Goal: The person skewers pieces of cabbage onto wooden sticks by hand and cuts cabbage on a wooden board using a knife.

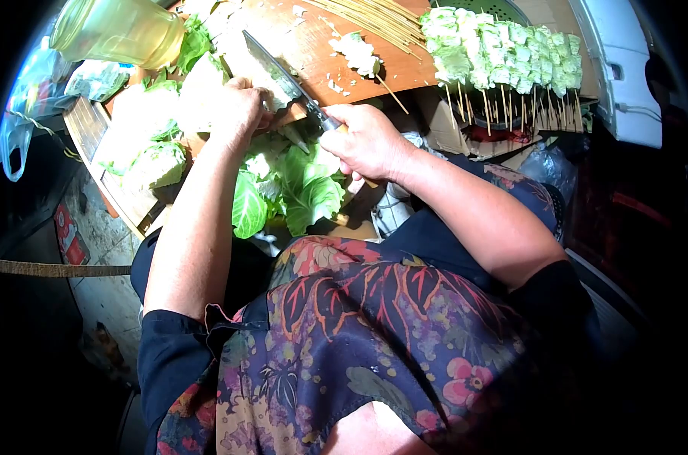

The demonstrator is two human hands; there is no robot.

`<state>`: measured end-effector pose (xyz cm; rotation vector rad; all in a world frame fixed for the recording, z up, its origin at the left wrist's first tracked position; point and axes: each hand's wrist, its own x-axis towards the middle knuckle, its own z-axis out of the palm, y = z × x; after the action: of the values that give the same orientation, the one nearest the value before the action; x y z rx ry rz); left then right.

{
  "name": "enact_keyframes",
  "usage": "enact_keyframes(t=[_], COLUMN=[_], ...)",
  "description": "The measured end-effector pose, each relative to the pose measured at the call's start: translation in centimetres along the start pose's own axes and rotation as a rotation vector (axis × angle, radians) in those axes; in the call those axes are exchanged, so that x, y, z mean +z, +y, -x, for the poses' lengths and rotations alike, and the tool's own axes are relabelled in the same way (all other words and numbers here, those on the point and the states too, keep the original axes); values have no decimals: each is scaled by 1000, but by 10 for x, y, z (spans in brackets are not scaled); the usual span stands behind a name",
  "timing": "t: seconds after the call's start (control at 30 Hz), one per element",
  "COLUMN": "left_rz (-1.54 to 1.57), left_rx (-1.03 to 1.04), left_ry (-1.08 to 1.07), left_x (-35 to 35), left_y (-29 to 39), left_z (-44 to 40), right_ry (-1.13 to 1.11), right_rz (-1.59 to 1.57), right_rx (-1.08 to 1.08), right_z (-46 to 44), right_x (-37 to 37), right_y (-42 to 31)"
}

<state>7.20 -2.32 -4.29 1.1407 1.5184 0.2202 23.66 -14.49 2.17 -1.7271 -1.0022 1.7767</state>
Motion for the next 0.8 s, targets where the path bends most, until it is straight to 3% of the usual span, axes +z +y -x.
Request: enact_keyframes(t=[0.1, 0.23, 0.3, 0.37, 0.43, 0.5, 0.6, 0.73, 0.8], left_rz=[-3, -142, -590, -668, -673, -604, -491, -547, -563], left_rx=[15, 16, 313, 341, 776, 693, 326, 286, 275], left_ry=[5, 5, 250, 272, 433, 354, 76, 90, 260], left_x=[0, 0, 4, 7, 7, 2, -9, -8, -6], left_y=[-3, 0, 0, -6, -9, -5, 10, 12, 8], left_z=[-3, -2, 9, 5, 3, -1, 0, 4, 2], right_ry=[8, 45, 90, 121, 148, 169, 164, 161, 185], right_rz=[3, -9, 38, 25, 14, -1, 12, 15, 23], right_rx=[38, -92, -88, -105, -121, -103, -113, -144, -174], right_z=[-8, -27, -31, -31, -28, -23, -21, -21, -19], right_x=[1, 8, 11, 11, 10, 6, 7, 10, 10], right_y=[-1, 24, 28, 26, 17, 6, 4, 9, 11])
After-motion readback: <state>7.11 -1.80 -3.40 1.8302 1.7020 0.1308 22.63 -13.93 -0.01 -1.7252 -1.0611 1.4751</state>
